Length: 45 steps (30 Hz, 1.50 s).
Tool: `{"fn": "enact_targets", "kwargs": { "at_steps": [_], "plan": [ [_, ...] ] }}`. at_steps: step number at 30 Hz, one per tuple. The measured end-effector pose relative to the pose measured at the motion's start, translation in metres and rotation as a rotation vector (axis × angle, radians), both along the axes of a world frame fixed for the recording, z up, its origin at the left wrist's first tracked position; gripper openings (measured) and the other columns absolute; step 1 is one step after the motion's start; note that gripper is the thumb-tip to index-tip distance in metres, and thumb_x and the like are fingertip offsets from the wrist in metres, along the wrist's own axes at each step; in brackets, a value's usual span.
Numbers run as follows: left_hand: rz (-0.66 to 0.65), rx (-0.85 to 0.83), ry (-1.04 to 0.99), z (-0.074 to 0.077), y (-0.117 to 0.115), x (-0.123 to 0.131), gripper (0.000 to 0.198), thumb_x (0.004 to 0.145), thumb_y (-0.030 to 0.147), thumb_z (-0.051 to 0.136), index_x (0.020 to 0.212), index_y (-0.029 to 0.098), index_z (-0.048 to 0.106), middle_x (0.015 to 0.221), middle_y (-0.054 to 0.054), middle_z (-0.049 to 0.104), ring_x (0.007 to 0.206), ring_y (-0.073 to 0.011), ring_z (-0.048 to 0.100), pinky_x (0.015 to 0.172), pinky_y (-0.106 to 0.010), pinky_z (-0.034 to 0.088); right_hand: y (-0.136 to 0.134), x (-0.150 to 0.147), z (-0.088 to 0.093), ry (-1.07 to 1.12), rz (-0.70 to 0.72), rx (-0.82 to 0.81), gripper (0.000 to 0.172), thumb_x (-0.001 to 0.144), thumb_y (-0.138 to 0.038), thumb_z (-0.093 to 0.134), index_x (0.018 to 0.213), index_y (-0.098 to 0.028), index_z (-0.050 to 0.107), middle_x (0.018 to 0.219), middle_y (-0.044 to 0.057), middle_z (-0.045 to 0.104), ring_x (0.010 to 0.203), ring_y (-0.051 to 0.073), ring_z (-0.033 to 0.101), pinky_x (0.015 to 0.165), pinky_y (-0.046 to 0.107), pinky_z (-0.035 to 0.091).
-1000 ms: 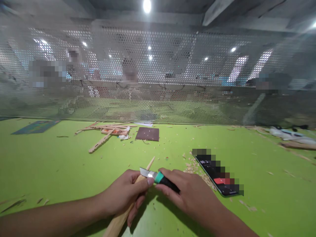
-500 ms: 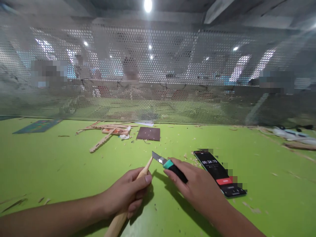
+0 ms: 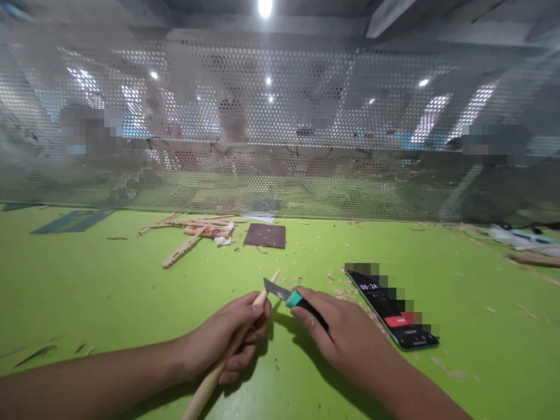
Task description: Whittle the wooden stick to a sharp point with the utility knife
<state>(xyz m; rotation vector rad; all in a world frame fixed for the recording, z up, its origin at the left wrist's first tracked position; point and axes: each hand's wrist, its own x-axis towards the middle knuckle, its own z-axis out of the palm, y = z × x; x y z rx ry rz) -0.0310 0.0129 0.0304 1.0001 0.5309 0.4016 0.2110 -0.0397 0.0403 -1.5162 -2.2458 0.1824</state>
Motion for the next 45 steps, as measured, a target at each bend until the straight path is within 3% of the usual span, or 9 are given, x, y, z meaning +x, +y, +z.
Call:
{"fn": "enact_targets", "kwargs": {
  "at_steps": [5,10,14,19,25,29,34,39,45],
  "plan": [
    [-0.045,0.055,0.125,0.004,0.0,-0.001,0.042,0.09,0.053,0.073,0.102,0.026,0.043,0.05,0.015,0.04,0.036,-0.0047,0.03,0.031,-0.011,0.033,-0.005,-0.011,0.008,0.076,0.117,-0.128,0.033,0.11,-0.041,0.037,0.118,-0.026,0.065,0.106,0.007,0.077,0.091,0.024,0.074,0.077,0.036,0.058],
    [-0.058,0.072,0.114,0.006,0.0,0.0,0.052,0.082,0.062,0.079,0.094,0.024,0.047,0.052,0.014,0.041,0.034,-0.0037,0.033,0.029,-0.012,0.036,-0.008,-0.016,0.008,0.109,0.18,-0.131,0.03,0.11,-0.037,0.038,0.115,-0.026,0.065,0.102,0.006,0.077,0.085,0.021,0.072,0.074,0.034,0.056],
    [-0.052,0.108,0.106,0.006,-0.001,0.0,0.052,0.082,0.065,0.078,0.087,0.022,0.048,0.052,0.013,0.042,0.033,-0.0038,0.037,0.028,-0.013,0.038,-0.009,-0.015,0.001,0.049,0.151,-0.052,0.034,0.11,-0.039,0.039,0.125,-0.023,0.065,0.106,0.009,0.079,0.091,0.025,0.075,0.076,0.037,0.059],
    [-0.007,0.065,0.081,0.003,-0.003,0.002,0.047,0.088,0.062,0.073,0.098,0.023,0.05,0.054,0.013,0.044,0.033,-0.0036,0.035,0.029,-0.013,0.037,-0.006,-0.008,-0.008,-0.08,0.07,0.091,0.046,0.11,-0.045,0.036,0.135,-0.018,0.064,0.11,0.015,0.079,0.083,0.03,0.078,0.066,0.042,0.062],
    [0.031,0.033,0.042,0.004,-0.003,0.003,0.037,0.094,0.053,0.066,0.093,0.024,0.042,0.06,0.012,0.045,0.034,-0.0029,0.033,0.027,-0.012,0.035,0.001,0.004,-0.009,-0.08,-0.056,0.209,0.048,0.109,-0.045,0.04,0.138,-0.015,0.064,0.123,0.017,0.077,0.1,0.033,0.078,0.08,0.045,0.064],
    [0.027,-0.004,0.001,0.003,-0.003,0.004,0.029,0.098,0.048,0.057,0.093,0.023,0.043,0.066,0.01,0.046,0.036,-0.0021,0.035,0.029,-0.011,0.038,0.003,0.004,-0.009,-0.063,-0.076,0.169,0.049,0.109,-0.048,0.04,0.135,-0.017,0.067,0.124,0.015,0.077,0.104,0.032,0.077,0.085,0.047,0.064],
    [-0.001,0.054,-0.017,-0.003,-0.001,0.003,0.028,0.099,0.045,0.061,0.1,0.023,0.043,0.067,0.009,0.052,0.036,-0.0041,0.046,0.032,-0.015,0.048,0.005,0.001,-0.007,-0.053,-0.067,0.103,0.049,0.109,-0.05,0.039,0.133,-0.018,0.068,0.126,0.015,0.076,0.108,0.033,0.076,0.088,0.049,0.063],
    [-0.039,0.06,0.007,-0.002,0.0,0.001,0.039,0.094,0.048,0.07,0.109,0.023,0.044,0.066,0.008,0.056,0.038,-0.0065,0.053,0.036,-0.017,0.051,0.001,-0.003,-0.001,0.019,0.036,0.003,0.042,0.109,-0.047,0.039,0.127,-0.023,0.067,0.115,0.012,0.079,0.096,0.028,0.077,0.078,0.041,0.061],
    [-0.057,0.087,0.017,-0.004,0.0,0.001,0.051,0.087,0.054,0.079,0.105,0.023,0.043,0.051,0.009,0.055,0.035,-0.0081,0.051,0.036,-0.016,0.049,-0.006,-0.01,0.01,0.093,0.202,-0.106,0.03,0.109,-0.041,0.043,0.109,-0.026,0.069,0.098,0.004,0.078,0.087,0.021,0.075,0.074,0.032,0.057]
  ]
}}
